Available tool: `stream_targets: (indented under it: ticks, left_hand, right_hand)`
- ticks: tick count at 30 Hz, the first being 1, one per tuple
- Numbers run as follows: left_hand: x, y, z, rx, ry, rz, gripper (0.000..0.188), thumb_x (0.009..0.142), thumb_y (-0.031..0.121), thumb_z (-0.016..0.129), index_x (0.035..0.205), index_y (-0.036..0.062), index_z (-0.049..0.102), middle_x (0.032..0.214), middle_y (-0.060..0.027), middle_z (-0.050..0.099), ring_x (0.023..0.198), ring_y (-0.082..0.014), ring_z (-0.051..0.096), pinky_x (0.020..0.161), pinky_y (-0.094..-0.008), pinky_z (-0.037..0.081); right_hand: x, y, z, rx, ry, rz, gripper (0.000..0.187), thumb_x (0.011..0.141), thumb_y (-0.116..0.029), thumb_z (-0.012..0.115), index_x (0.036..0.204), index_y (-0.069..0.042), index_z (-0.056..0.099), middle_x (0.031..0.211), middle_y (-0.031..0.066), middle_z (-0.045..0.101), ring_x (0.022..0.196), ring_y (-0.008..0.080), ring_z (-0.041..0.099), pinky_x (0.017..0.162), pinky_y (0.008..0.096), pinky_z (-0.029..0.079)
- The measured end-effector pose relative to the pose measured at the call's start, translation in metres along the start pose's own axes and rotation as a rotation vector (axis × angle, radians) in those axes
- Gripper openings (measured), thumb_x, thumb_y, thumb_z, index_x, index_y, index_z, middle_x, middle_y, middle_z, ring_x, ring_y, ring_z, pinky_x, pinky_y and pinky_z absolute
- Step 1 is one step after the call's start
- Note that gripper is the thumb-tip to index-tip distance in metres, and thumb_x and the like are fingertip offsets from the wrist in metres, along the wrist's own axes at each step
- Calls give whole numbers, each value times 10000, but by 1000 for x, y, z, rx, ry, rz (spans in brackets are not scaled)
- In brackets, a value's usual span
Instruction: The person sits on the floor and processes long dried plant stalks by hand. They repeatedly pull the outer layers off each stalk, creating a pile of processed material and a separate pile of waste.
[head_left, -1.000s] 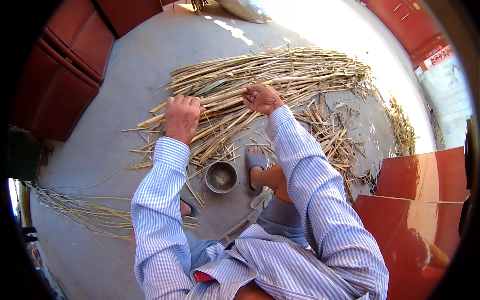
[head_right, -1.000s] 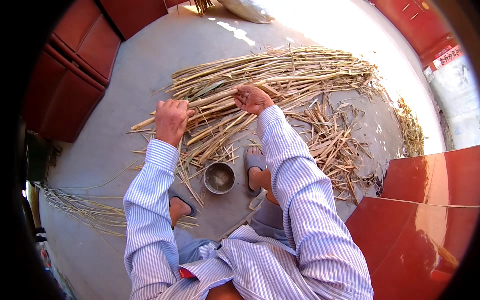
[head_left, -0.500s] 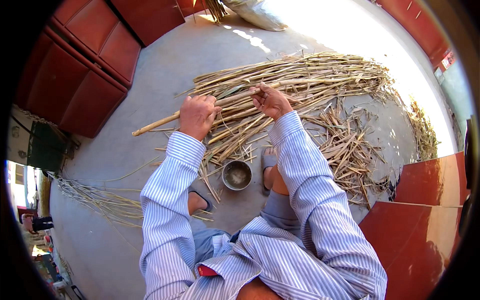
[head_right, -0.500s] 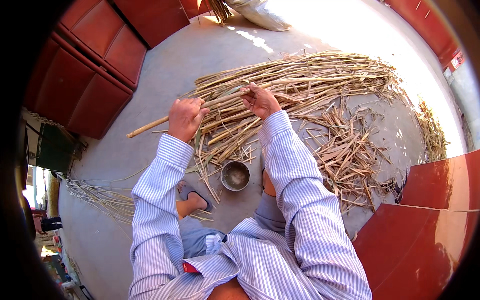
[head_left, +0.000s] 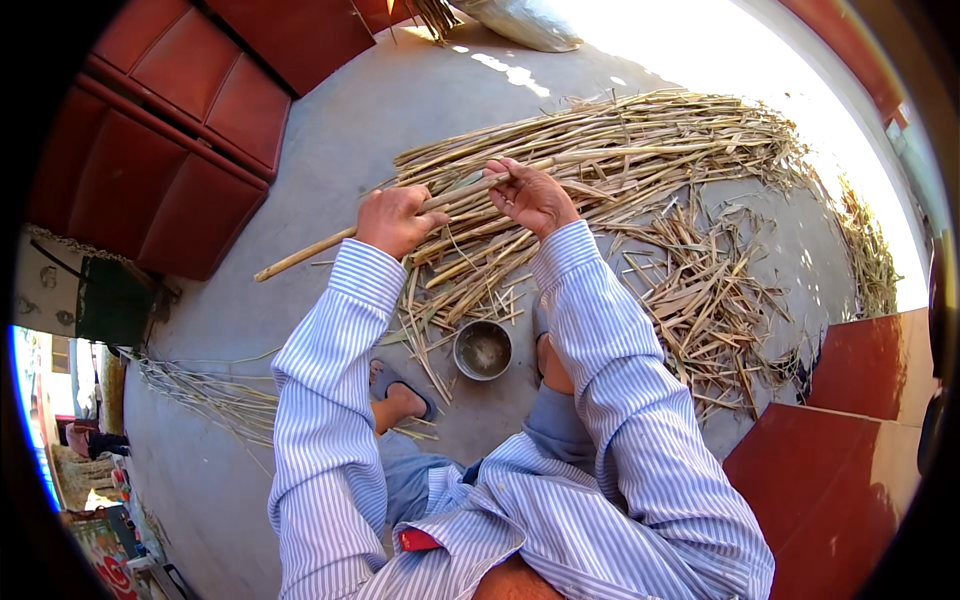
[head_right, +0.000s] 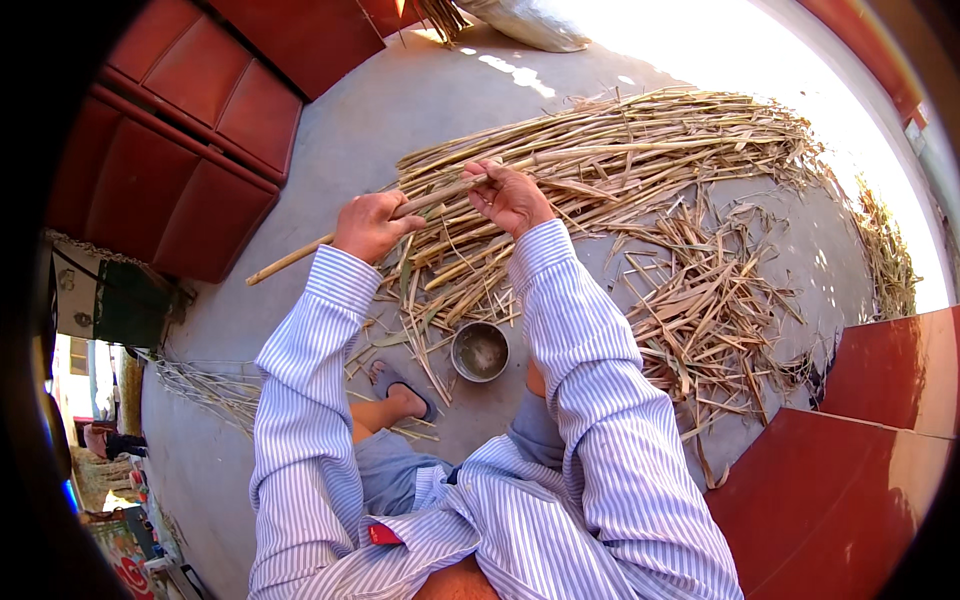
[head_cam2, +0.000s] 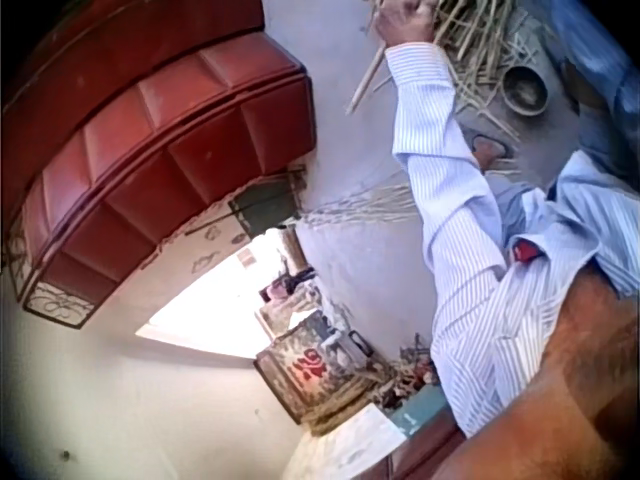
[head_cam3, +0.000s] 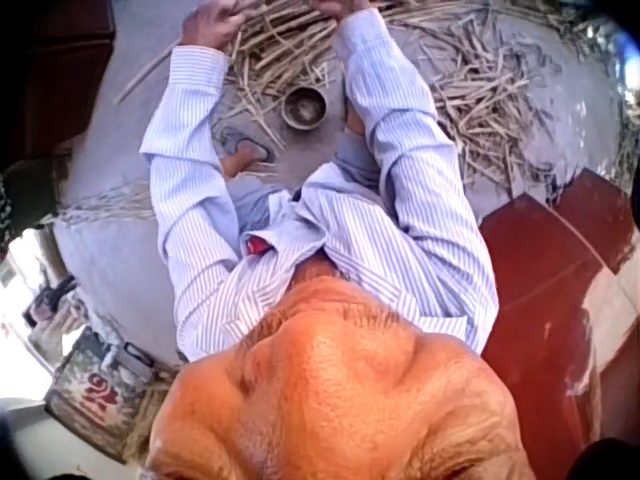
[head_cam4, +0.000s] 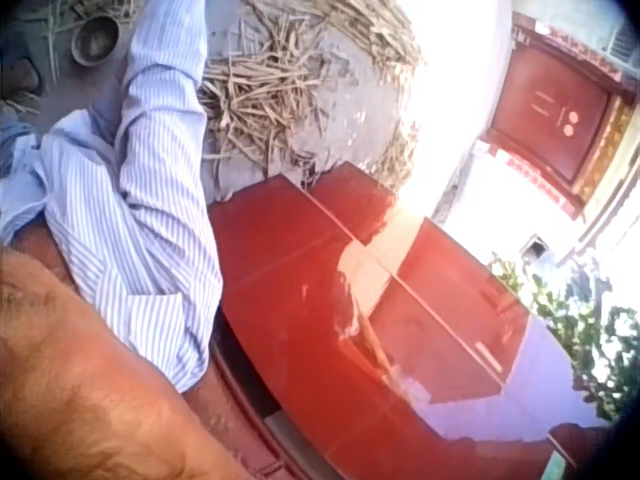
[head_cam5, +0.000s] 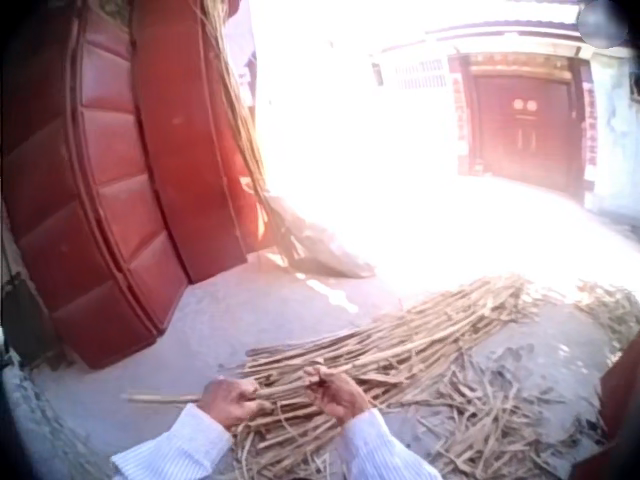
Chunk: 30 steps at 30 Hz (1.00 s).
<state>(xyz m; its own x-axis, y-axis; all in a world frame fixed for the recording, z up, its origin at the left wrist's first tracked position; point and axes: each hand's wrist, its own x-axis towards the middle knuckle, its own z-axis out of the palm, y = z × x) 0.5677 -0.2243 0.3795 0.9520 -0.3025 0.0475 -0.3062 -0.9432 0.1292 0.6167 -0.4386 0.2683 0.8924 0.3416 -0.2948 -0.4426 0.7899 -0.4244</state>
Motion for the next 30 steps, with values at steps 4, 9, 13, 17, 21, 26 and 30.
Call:
stream_targets:
  ticks: [4, 9, 13, 17, 21, 26, 30]
  left_hand:
    - [10, 13, 16, -265, 110, -167, 243, 758, 323, 756, 849, 100, 722, 784, -91, 701, 750, -245, 671, 683, -376, 509]
    - [15, 3, 31, -618, 105, -312, 197, 750, 222, 790, 821, 54, 714, 772, -76, 715, 689, -163, 658, 661, -311, 519]
    - [33, -8, 32, -824, 269, -326, 181, 797, 237, 748, 823, 69, 686, 742, -86, 695, 656, -198, 649, 608, -345, 499]
    - [33, 27, 29, -131, 142, -101, 367, 830, 423, 683, 864, 59, 651, 759, -124, 662, 725, -294, 643, 642, -406, 479]
    - [35, 24, 72, -41, 288, 22, 176, 742, 266, 668, 861, 138, 682, 776, -125, 666, 759, -345, 648, 644, -470, 499]
    - [55, 44, 26, -852, 385, -202, 200, 770, 176, 755, 836, -2, 694, 723, -104, 700, 650, -169, 665, 612, -306, 514]
    - [69, 83, 3, -684, 231, 173, 435, 836, 420, 673, 848, -14, 641, 778, -131, 674, 744, -269, 656, 719, -388, 506]
  right_hand:
    - [-6, 0, 1, -12, 20, -13, 156, 995, -187, 507, 1081, -88, 592, 986, 51, 695, 899, 158, 655, 779, 325, 535]
    - [1, -15, -12, -6, 250, -103, 166, 985, -160, 502, 1024, -48, 618, 902, 51, 682, 825, 153, 638, 757, 324, 522]
    - [1, -17, -17, -39, 280, -66, 164, 983, -163, 507, 1012, -53, 625, 902, 52, 683, 809, 144, 627, 750, 321, 513]
    - [6, -10, -12, -88, 147, -12, 125, 966, -176, 566, 1050, -90, 600, 967, 52, 681, 815, 151, 588, 762, 321, 507]
    - [21, 6, -19, -28, -32, 70, 131, 926, -182, 614, 1020, -93, 635, 968, 45, 689, 838, 149, 614, 736, 293, 495]
    - [19, -7, -25, -48, 160, 52, 189, 926, -183, 619, 1087, -83, 616, 1041, 37, 673, 936, 141, 603, 809, 309, 490]
    - [21, 19, -17, -7, -150, 50, 345, 976, -261, 555, 1256, -66, 506, 1258, 90, 570, 1066, 199, 603, 899, 375, 524]
